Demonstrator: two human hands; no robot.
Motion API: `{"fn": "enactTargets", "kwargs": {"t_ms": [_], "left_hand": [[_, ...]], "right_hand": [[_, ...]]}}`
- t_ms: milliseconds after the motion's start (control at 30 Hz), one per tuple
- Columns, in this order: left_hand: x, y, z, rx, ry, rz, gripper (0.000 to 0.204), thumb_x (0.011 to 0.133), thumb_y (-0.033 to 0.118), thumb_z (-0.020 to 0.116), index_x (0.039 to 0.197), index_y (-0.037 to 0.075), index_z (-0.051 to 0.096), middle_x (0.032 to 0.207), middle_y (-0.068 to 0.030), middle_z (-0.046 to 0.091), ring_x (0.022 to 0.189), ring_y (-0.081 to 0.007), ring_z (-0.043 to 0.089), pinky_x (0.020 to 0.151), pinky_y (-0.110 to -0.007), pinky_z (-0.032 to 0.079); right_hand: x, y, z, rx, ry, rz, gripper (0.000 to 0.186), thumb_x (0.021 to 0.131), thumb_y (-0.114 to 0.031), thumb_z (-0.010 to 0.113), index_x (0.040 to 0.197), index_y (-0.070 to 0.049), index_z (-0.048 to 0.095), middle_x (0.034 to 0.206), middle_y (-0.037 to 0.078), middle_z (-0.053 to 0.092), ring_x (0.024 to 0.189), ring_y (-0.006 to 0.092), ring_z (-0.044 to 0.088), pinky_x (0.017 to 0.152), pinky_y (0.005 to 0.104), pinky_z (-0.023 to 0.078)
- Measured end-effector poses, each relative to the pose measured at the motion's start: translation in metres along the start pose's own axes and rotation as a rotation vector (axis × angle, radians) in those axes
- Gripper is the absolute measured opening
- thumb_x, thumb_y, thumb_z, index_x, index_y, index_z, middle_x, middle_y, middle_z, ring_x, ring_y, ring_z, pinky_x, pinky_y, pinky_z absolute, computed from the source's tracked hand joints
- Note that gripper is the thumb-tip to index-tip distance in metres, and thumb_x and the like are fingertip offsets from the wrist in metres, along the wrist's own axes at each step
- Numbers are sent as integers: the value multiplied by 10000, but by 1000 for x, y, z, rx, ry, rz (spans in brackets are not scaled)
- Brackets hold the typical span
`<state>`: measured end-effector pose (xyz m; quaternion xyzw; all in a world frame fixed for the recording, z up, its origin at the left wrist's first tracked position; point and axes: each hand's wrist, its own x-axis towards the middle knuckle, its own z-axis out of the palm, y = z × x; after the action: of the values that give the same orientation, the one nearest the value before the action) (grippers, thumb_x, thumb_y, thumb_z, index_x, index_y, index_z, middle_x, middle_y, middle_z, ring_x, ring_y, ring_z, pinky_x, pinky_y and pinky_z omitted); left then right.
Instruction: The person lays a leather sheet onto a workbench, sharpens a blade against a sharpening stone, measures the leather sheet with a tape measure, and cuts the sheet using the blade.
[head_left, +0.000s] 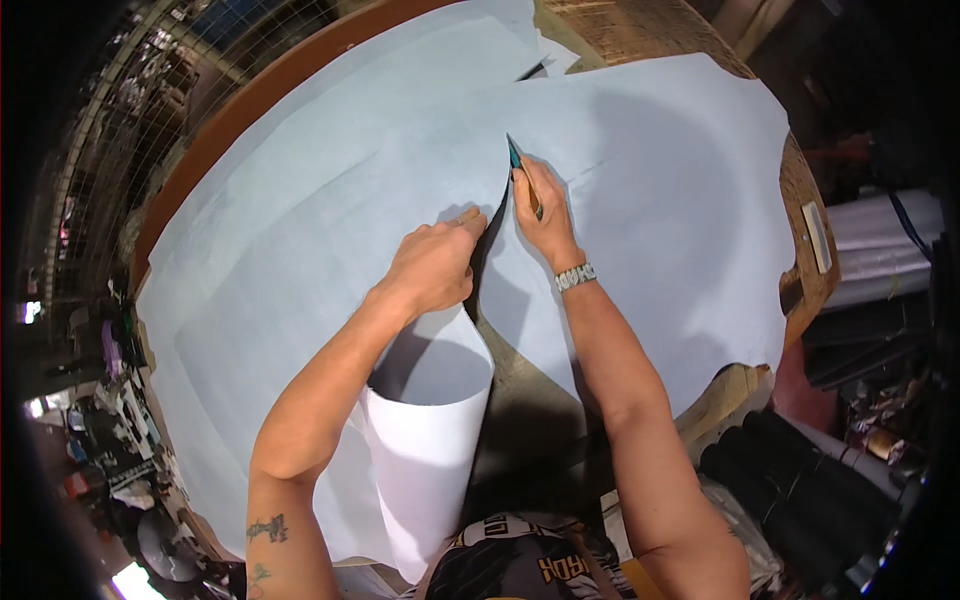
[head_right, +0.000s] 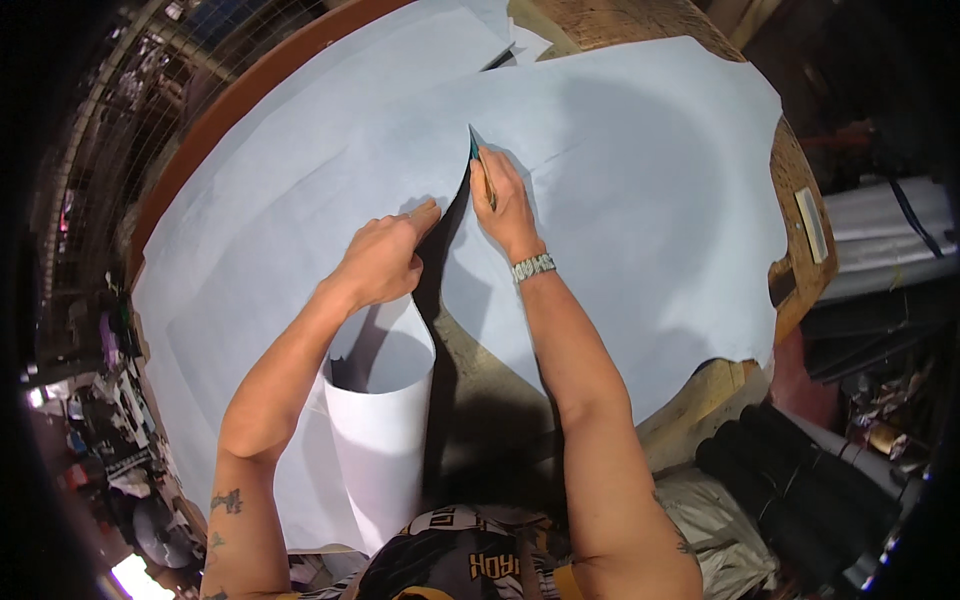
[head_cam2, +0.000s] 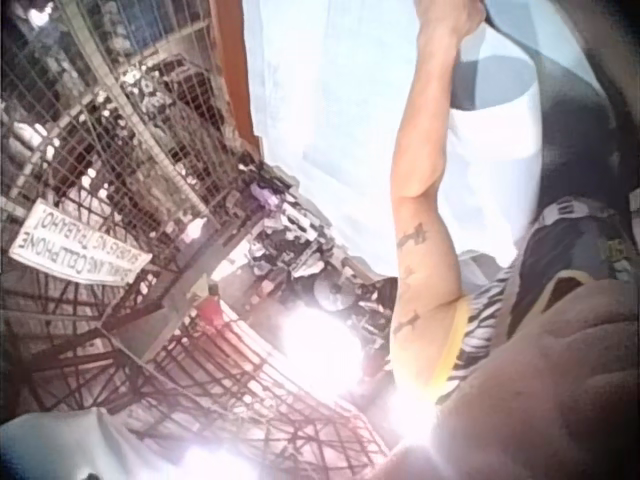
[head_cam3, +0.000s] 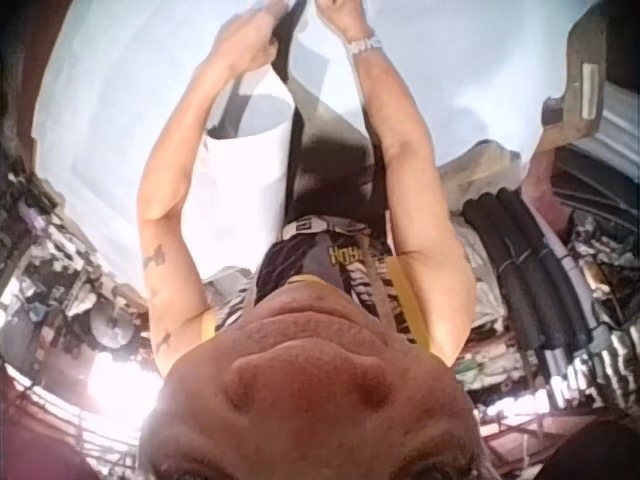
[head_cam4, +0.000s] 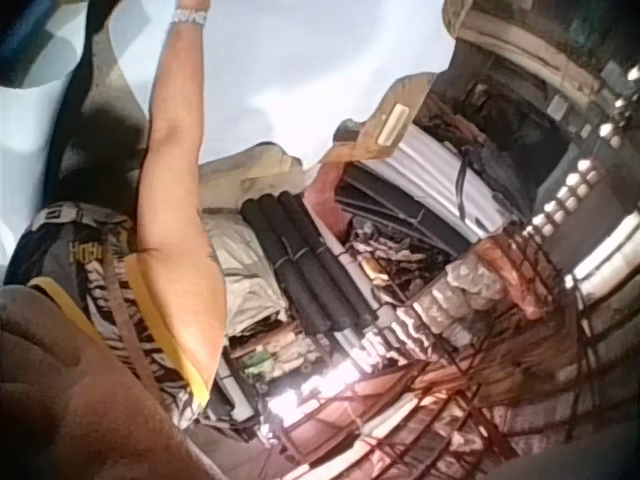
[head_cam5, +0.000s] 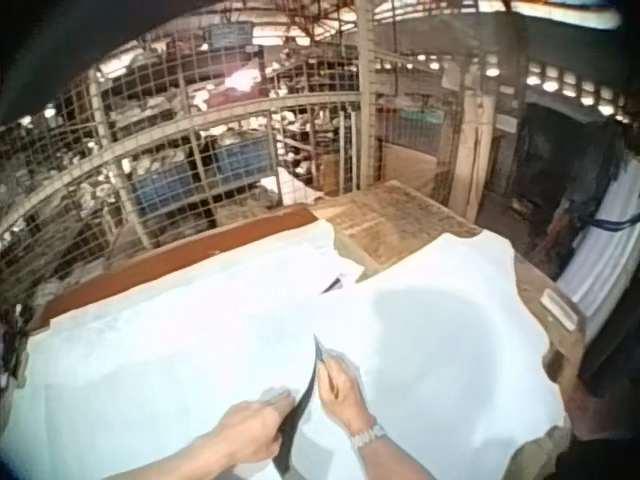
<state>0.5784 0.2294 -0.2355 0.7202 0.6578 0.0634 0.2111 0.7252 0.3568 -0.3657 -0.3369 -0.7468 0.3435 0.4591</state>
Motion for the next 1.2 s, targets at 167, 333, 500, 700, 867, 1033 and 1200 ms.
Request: {"fn": "enactTargets", "kwargs": {"t_ms": [167,333,500,700,867,1033,1200], "left_hand": [[38,45,36,224,16,-298,595,790,30,677,1359,-9,507,1336,-175,599,1151,-378,636,897,-505,546],[93,5,64,617,577,-234,481,928,171,602,1358,-25,508,1510,-214,478,1323,-410,536,952,-588,504],[117,10,54,493,195,-303,403,917,168,625,1224,-91,641,1411,-247,580,1286,-367,582,955,-496,534],[130,16,44,210,-6,-438,267,859,60,621,1098,-52,656,1315,-259,630,1111,-384,673,850,-485,581],[133,-5,56,286,155,-298,236,849,54,612,1048,-42,695,1347,-197,640,1097,-360,690,821,-453,601],[125,-10,51,275,300,-167,201,834,65,630,999,-24,702,1245,-145,673,1012,-332,708,788,-430,606],[125,-19,43,268,232,-95,223,836,39,609,1041,-14,680,1329,-160,655,951,-373,714,776,-460,593]], "right_hand": [[-12,7,-3,-60,-6,-4,322,1035,-137,541,1275,76,572,1051,229,636,968,412,599,853,471,502],[-8,-5,9,4,27,13,333,1036,-145,533,1293,63,577,1138,211,658,1087,391,583,951,468,484],[-15,7,-6,12,12,61,317,1024,-111,521,1280,61,590,1123,198,664,1075,379,585,947,468,481],[-13,7,-16,32,-50,127,320,1027,-133,525,1273,60,591,1088,191,670,1025,370,595,900,473,488],[-14,12,-9,-4,-22,62,317,1037,-145,521,1276,51,591,1077,188,665,1013,365,595,877,461,496],[-14,11,-11,-22,-43,104,303,1039,-133,524,1272,47,592,1072,187,661,1010,362,596,865,457,499],[-7,11,-7,-18,-27,45,293,1044,-127,511,1269,43,593,1041,192,652,983,364,601,847,463,500]]}}
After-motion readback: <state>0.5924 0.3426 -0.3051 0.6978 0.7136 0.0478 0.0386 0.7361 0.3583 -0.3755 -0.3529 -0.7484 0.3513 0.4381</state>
